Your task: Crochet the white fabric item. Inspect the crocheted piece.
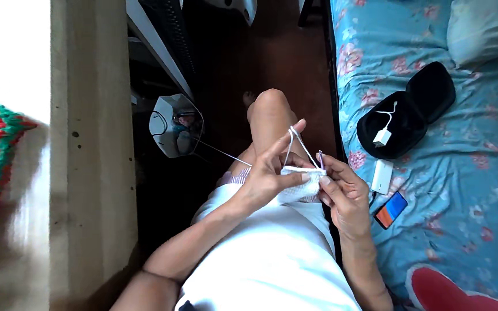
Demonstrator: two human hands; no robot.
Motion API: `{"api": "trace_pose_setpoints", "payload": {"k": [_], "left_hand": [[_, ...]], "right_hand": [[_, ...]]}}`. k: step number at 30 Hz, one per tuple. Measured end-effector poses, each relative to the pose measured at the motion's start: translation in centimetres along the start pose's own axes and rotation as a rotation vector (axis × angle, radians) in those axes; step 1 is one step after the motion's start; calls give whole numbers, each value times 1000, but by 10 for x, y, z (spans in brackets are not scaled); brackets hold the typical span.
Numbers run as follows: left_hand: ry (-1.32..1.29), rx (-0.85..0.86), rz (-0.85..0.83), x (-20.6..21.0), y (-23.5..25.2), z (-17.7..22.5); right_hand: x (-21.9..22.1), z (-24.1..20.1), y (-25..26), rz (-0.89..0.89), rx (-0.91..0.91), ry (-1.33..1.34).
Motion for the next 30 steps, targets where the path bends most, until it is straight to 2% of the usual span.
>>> {"api": "trace_pose_setpoints", "payload": {"k": [3, 7, 16, 30], "left_hand": [[-9, -7, 100, 1, -1, 3], [-22, -6, 103, 0, -3, 4], [-39, -68, 175, -1, -2, 1], [32, 6, 188, -2, -4, 2]], "right_hand": [[-10, 3, 0, -21, -135, -228], [-20, -2, 0, -64, -280, -553], [-25, -10, -4, -53, -453, -962], [-13, -22, -14, 53, -564, -1272]]}}
Point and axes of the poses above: each hand's wrist, its own y-axis towards the middle knuckle, its own x-axis out of the palm, z = x × y, the point moved 2 cm from there along y, towards the middle knuckle, and after that the axes turned 4 degrees about -y, right-handed, at the moved point
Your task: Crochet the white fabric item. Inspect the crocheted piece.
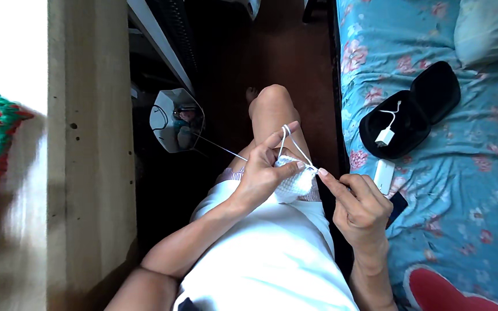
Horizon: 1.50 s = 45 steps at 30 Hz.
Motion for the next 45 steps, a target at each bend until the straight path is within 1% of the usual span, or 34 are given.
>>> {"api": "trace_pose_setpoints", "payload": {"k": [3, 6, 9, 12, 14, 15, 16, 17, 20, 21, 22, 24, 25, 26, 28, 29, 31, 33, 35, 37, 41, 45], "left_hand": [[79, 58, -3, 0, 0, 1], [85, 81, -2, -1, -1, 1], [69, 37, -5, -3, 0, 1], [-30, -32, -8, -4, 2, 0], [-78, -51, -15, -4, 1, -1], [-59, -22, -21, -3, 1, 0], [-2, 46, -25, -2, 0, -1], [95, 161, -25, 0, -2, -2], [445, 646, -5, 4, -6, -15], [520, 766, 20, 6, -6, -21], [562, 844, 35, 7, -6, -26], [579, 897, 30, 11, -9, -36], [542, 874, 19, 12, -9, -38], [475, 817, 10, 12, -9, -37], [293, 630, 5, 11, -9, -30], [208, 518, 1, 10, -9, -25], [68, 287, -9, 9, -8, -15], [-12, 156, -8, 7, -5, -9], [-24, 112, -20, 5, -3, -7], [-9, 110, -30, 4, -3, -7], [66, 184, -49, 5, -5, -6], [37, 126, -47, 3, -4, -6]], "right_hand": [[2, -3, 0, 3, 5, -10], [7, -4, -1, 6, 8, 21], [11, -5, -2, 22, 20, 83], [15, -4, -3, 34, 48, 160], [16, -2, -4, 31, 102, 279], [16, -1, -4, 21, 134, 348], [16, -1, -4, 10, 159, 397], [15, -2, -3, 2, 175, 416], [12, -13, 4, 2, 225, 377], [12, -17, 7, 4, 261, 375], [12, -21, 10, -1, 306, 398], [15, -26, 15, -16, 404, 534], [16, -26, 18, -19, 440, 612], [16, -25, 19, -12, 457, 681], [18, -22, 20, 25, 421, 748], [18, -21, 19, 48, 377, 727], [20, -17, 14, 103, 279, 587], [21, -14, 11, 154, 193, 424], [22, -12, 9, 171, 142, 341], [21, -11, 9, 161, 139, 331], [20, -16, 10, 147, 201, 355], [19, -19, 11, 125, 242, 386]]}}
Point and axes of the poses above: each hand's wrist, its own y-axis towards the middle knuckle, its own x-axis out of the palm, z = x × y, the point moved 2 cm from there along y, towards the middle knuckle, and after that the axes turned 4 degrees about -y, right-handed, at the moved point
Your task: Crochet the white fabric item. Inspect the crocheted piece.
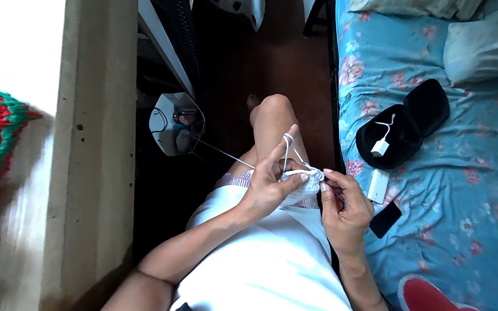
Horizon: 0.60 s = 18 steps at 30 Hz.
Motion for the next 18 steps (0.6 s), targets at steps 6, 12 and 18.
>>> {"api": "trace_pose_setpoints", "payload": {"k": [6, 12, 18], "left_hand": [[6, -1, 50, 0, 1, 0], [12, -22, 75, -4, 4, 2], [-156, -144, 38, -6, 8, -1]], "right_hand": [[-3, -13, -1, 28, -107, -381], [-4, -6, -5, 78, -188, -424], [-5, 4, -8, 76, -159, -283]]}}
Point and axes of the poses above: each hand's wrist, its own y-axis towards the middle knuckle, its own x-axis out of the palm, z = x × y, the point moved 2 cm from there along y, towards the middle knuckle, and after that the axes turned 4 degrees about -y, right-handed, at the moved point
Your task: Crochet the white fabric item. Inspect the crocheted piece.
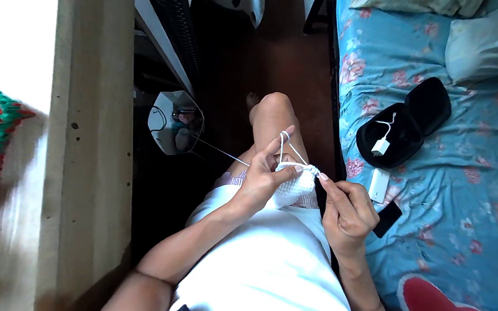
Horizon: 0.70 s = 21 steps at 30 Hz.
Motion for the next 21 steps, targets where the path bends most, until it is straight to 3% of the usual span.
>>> {"api": "trace_pose_setpoints", "payload": {"k": [6, 10, 15, 17, 21], "left_hand": [[419, 418, -8, 4, -5, -1], [486, 520, 20, 5, -4, -3], [591, 691, 58, 5, -3, -7], [588, 693, 76, 5, -2, -9], [420, 536, 68, 4, -2, -7]], "right_hand": [[-3, -4, 2, -61, 56, 19], [-5, -15, 4, -123, 43, -75], [-1, -23, 1, -58, 37, -197], [0, -22, 0, -33, 30, -206], [1, -15, 0, -21, 46, -99]]}}
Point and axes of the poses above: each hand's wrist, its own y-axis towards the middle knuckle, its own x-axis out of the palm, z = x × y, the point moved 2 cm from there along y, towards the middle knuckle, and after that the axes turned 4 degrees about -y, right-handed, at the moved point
